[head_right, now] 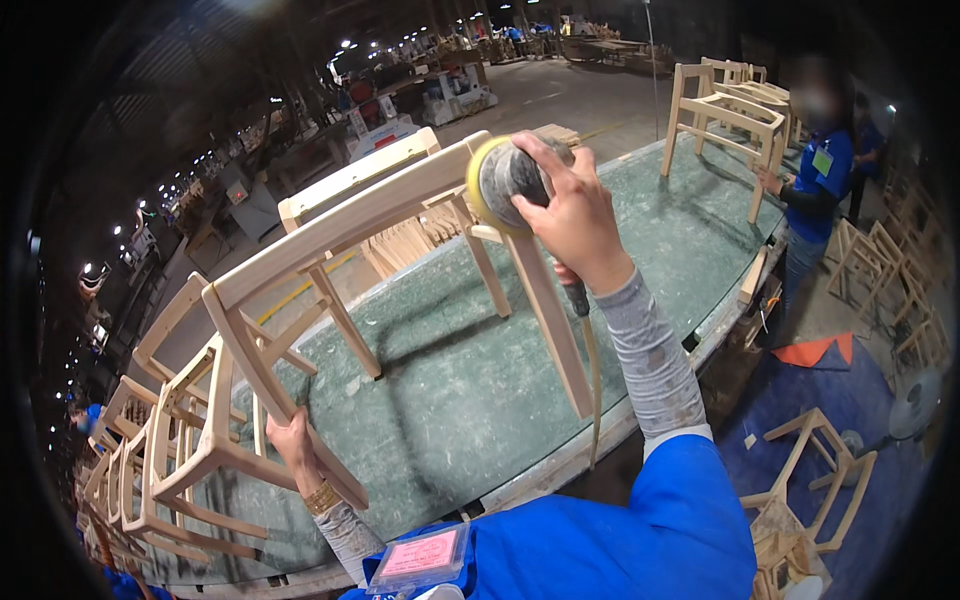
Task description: The person uses a handheld orbital sander to smooth the surfaces of wooden chair frames on a workbench. They repeatedly reposition the chairs to access different legs and rails, then continue sanding each section.
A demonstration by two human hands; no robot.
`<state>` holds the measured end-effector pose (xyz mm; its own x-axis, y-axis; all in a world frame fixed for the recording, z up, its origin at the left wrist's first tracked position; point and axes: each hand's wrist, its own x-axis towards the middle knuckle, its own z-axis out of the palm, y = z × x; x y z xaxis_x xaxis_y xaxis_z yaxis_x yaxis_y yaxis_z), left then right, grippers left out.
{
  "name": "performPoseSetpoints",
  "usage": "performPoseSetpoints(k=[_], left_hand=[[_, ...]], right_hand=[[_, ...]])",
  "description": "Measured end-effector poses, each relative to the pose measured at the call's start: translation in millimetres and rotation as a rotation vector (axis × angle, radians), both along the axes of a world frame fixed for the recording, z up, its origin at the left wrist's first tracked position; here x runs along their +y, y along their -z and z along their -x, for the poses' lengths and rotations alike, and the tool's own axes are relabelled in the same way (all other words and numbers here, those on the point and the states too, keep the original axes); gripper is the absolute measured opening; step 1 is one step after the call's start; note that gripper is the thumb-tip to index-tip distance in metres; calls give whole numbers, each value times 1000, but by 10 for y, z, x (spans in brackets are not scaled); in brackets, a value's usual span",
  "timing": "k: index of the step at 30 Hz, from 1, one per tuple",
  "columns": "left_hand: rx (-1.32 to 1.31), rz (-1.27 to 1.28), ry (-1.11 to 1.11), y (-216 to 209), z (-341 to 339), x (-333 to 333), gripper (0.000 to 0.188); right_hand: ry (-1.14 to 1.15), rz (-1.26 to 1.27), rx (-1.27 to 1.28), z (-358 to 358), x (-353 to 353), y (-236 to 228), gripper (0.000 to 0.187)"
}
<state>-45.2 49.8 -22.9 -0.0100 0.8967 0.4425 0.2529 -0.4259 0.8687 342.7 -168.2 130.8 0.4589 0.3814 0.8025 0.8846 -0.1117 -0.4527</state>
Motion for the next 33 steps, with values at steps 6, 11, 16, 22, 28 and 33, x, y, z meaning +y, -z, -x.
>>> performPoseSetpoints(k=[6,11,16,22,28,33], left_hand=[[-7,-14,40,2,16,31,14],[-41,-14,66,-13,14,-8,12],[-58,-24,71,-33,-21,-23,11],[-25,-17,65,-26,-7,-21,9],[-15,-33,54,-44,-8,-20,10],[-5,-57,53,-27,4,-11,11]], right_hand=[[28,3,18,-9,-29,-7,65],[49,-25,-1,-63,-12,47,64],[78,16,-11,31,17,-44,66],[103,24,-66,98,21,11,66],[134,13,-86,55,21,59,64],[103,3,-49,3,107,-87,63]])
